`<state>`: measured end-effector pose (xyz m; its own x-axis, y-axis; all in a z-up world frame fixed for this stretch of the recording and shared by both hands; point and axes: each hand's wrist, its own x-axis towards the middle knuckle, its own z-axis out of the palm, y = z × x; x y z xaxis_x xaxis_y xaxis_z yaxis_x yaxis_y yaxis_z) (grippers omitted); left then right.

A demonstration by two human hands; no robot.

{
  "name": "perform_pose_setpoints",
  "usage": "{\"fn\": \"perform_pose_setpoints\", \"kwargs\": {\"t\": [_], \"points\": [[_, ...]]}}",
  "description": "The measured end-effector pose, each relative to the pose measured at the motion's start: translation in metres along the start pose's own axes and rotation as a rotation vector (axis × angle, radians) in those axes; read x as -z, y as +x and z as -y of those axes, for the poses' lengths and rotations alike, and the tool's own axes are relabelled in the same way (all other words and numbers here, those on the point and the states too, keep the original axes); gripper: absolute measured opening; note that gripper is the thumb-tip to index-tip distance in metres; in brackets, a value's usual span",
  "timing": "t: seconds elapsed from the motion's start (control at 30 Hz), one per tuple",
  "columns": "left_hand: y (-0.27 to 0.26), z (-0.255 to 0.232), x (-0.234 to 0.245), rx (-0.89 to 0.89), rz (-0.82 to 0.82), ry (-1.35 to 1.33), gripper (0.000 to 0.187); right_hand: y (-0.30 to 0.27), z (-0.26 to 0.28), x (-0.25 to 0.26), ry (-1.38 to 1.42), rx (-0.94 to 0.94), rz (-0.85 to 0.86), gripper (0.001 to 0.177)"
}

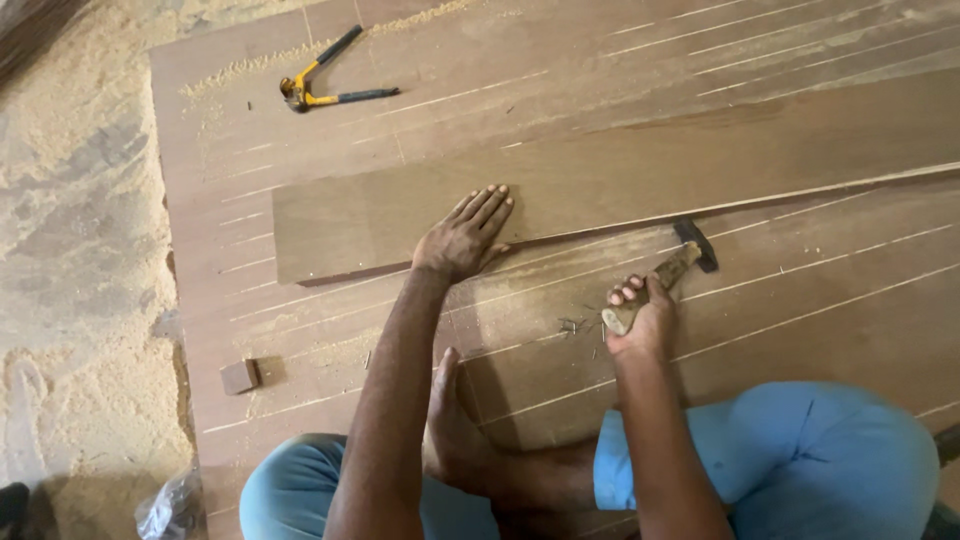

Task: The person hammers nails into a long wooden board placed over other wooden panels on the floor, holding the board steady with one hand while driving nails with a hammer.

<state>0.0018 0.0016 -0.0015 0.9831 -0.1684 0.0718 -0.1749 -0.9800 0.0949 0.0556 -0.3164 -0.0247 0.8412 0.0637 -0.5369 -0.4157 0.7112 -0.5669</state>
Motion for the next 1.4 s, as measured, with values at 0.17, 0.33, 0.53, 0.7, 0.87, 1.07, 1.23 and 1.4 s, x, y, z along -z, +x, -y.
{"fn": "perform_pose_setpoints", "kwargs": {"t": [0.17,0.33,0.53,0.7,0.87,1.07,1.23,1.4], "points": [[-0.002,0.0,0.004,0.005,-0.016,-0.045,0.076,-0.071,-0.004,-0.049,-0.095,0.078,-0.296,0.04],[-0.004,-0.001,0.014,0.014,0.001,-0.094,0.076,-0.167,0.026,-0.077,-0.864,0.122,-0.031,0.074],[0.004,0.0,0.027,0.06,0.138,-0.025,0.091,-0.1,0.143,-0.087,-2.306,1.076,0.966,0.085],[0.009,-0.004,0.036,0.095,0.164,-0.017,0.094,-0.02,0.142,-0.095,-2.289,2.014,1.853,0.08],[0.001,-0.003,0.033,0.062,0.117,-0.074,0.095,0.017,0.124,-0.105,-2.579,2.059,1.864,0.091],[0.001,-0.002,0.034,0.044,0.119,-0.082,0.093,0.032,0.12,-0.093,-2.454,2.152,1.891,0.084],[0.003,-0.003,0.034,0.048,0.14,-0.071,0.092,0.031,0.126,-0.08,-2.639,1.993,1.864,0.084],[0.003,-0.005,0.033,0.066,0.16,-0.07,0.09,0.05,0.118,-0.081,-2.56,2.183,1.69,0.081]]}}
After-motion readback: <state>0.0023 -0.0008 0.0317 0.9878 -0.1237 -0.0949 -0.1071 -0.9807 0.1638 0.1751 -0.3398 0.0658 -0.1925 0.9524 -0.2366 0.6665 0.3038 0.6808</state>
